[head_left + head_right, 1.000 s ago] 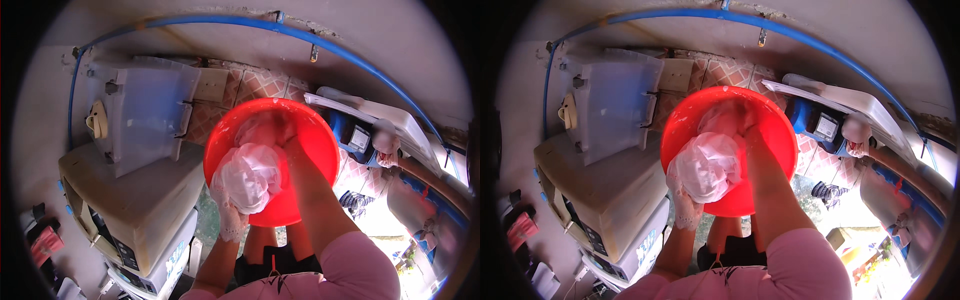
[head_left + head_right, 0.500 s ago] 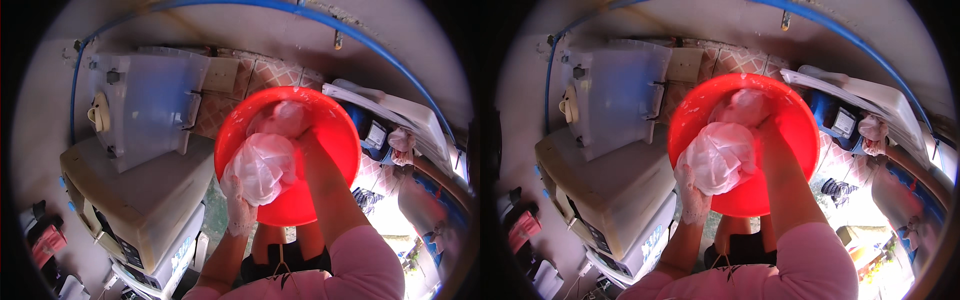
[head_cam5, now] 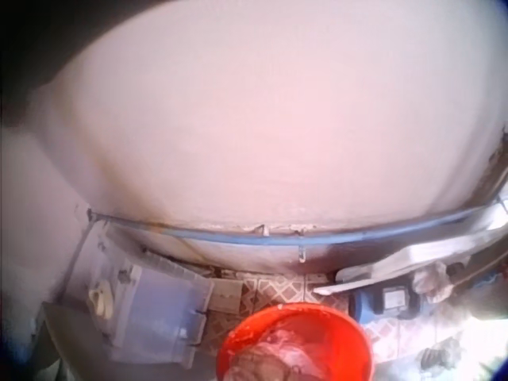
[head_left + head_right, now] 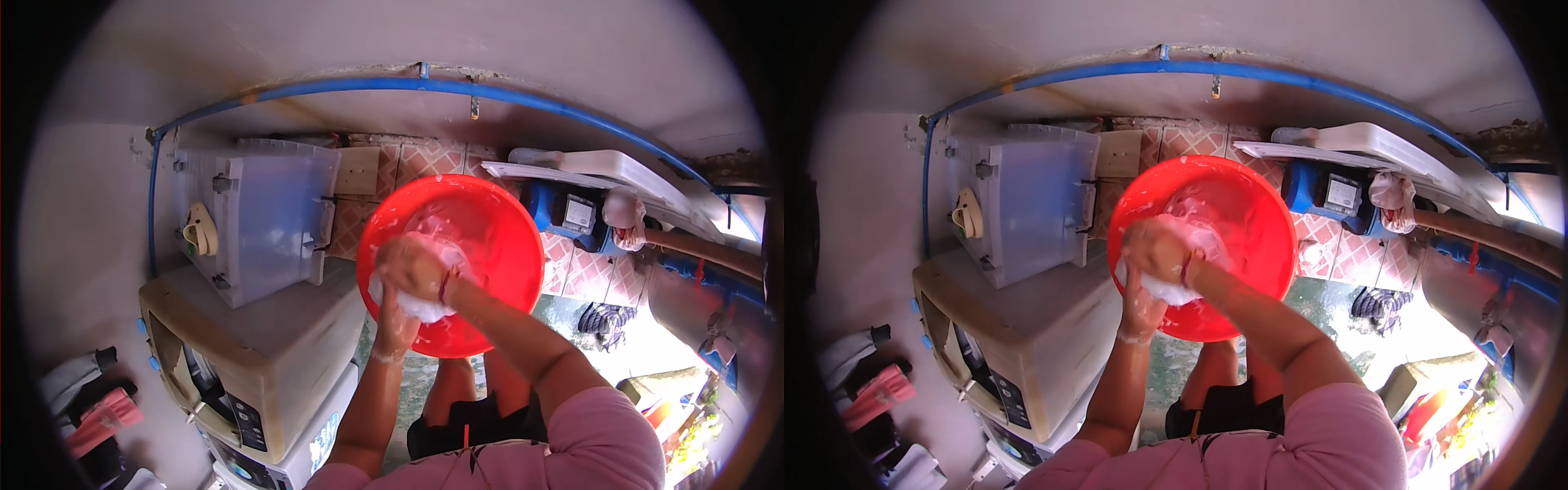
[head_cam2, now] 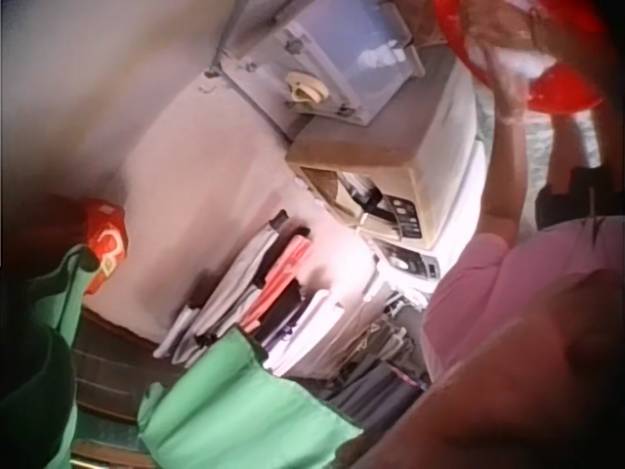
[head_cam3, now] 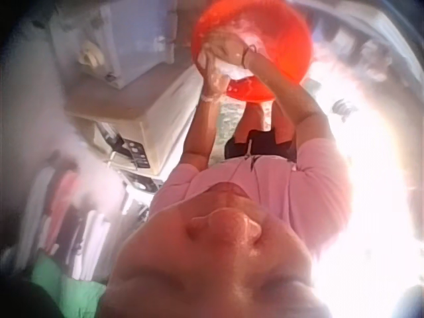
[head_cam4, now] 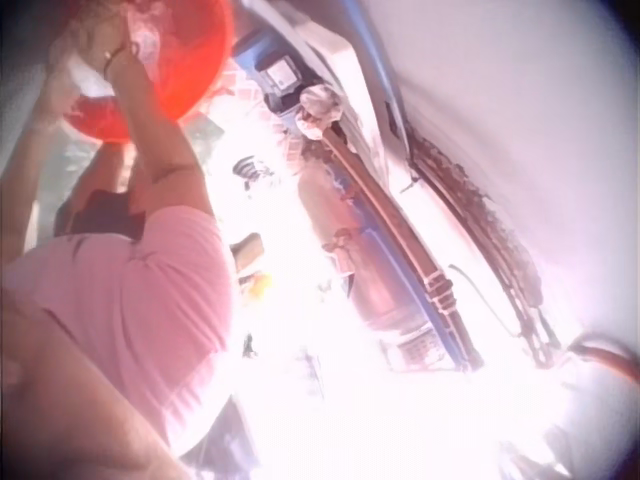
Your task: The person washes a white cloth by hand in a red bucket filled with soapy water, rubbing the fabric repeatedly.
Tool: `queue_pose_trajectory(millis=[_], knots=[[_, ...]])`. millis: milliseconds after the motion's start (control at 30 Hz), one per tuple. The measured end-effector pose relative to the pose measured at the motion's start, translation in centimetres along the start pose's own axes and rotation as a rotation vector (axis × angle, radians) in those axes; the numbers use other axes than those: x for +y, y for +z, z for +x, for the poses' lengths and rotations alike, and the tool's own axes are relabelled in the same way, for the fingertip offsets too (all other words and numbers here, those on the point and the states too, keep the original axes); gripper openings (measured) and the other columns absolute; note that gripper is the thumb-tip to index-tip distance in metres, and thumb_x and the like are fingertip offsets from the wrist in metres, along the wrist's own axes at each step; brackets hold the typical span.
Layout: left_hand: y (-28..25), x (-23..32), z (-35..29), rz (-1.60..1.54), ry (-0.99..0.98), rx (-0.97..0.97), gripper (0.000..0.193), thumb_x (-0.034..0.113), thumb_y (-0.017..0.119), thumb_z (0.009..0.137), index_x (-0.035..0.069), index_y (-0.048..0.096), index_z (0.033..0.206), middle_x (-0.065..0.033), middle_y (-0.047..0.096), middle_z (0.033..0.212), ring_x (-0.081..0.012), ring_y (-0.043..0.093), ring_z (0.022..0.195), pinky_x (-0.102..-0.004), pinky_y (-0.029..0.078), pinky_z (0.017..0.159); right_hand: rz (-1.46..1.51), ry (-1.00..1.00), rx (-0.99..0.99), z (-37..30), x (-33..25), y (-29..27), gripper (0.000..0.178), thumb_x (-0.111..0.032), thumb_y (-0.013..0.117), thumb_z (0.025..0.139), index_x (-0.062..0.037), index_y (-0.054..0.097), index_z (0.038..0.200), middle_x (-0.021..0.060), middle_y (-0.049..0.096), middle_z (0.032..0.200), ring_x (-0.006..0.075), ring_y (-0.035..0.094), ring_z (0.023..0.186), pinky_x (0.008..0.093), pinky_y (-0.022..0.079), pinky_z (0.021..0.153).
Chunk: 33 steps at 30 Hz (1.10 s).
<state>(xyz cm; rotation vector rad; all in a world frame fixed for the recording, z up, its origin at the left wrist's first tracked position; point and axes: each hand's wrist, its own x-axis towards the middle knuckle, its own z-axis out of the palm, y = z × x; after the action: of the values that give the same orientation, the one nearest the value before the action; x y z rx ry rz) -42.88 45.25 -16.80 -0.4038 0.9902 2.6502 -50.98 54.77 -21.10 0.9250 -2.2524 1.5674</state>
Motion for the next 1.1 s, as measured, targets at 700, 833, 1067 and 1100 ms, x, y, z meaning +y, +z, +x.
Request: queue_pose_trajectory(millis=[700, 833, 1067, 1100], knots=[[1.1, 3.2, -0.9, 0.533, 0.112, 0.209, 0.041, 0.014, 0.056, 0.09, -0.001, 0.041, 0.125, -0.0084, 0.052, 0.118, -0.0176, 0.05, 0.109, -0.0327, 0.036, 0.097, 0.706, 0.77, -0.17, 1.4, 0.3, -12.0, 0.038, -0.036, 0.055, 0.09, 0.0013, 0.061, 0.09, 0.0025, 0.057, 0.074, 0.0099, 0.05, 0.072, 0.0268, 0.042, 0.07], [1.4, 3.4, -1.0, 0.327, 0.121, 0.236, 0.041, 0.024, 0.055, 0.091, 0.0, 0.043, 0.123, -0.0094, 0.052, 0.118, -0.0185, 0.05, 0.11, -0.0357, 0.038, 0.097, 0.137, 0.69, -0.703, 0.6, 0.4, -13.8, 0.036, -0.033, 0.074, 0.073, 0.0004, 0.067, 0.085, 0.0164, 0.062, 0.085, 0.0255, 0.059, 0.078, 0.0312, 0.046, 0.073], [-1.3, -0.2, 2.3, 0.341, 0.119, 0.372, 0.028, 0.023, 0.055, 0.09, 0.002, 0.051, 0.108, -0.0068, 0.058, 0.104, -0.0194, 0.058, 0.097, -0.0342, 0.049, 0.084, 1.045, 0.98, 0.118, 1.1, -7.9, -7.0, 0.008, -0.009, 0.066, 0.079, -0.0014, 0.066, 0.079, 0.0049, 0.066, 0.087, 0.0105, 0.059, 0.076, 0.0264, 0.048, 0.064], [-1.5, -1.6, 2.6, 0.35, 0.074, 0.338, 0.028, 0.023, 0.055, 0.09, 0.002, 0.051, 0.109, -0.0067, 0.058, 0.104, -0.0192, 0.058, 0.096, -0.0341, 0.049, 0.083, 0.778, 0.728, 0.113, -0.1, -9.1, -3.8, 0.004, -0.006, 0.063, 0.078, -0.002, 0.063, 0.079, 0.0046, 0.065, 0.078, 0.0103, 0.059, 0.079, 0.0266, 0.047, 0.073]])
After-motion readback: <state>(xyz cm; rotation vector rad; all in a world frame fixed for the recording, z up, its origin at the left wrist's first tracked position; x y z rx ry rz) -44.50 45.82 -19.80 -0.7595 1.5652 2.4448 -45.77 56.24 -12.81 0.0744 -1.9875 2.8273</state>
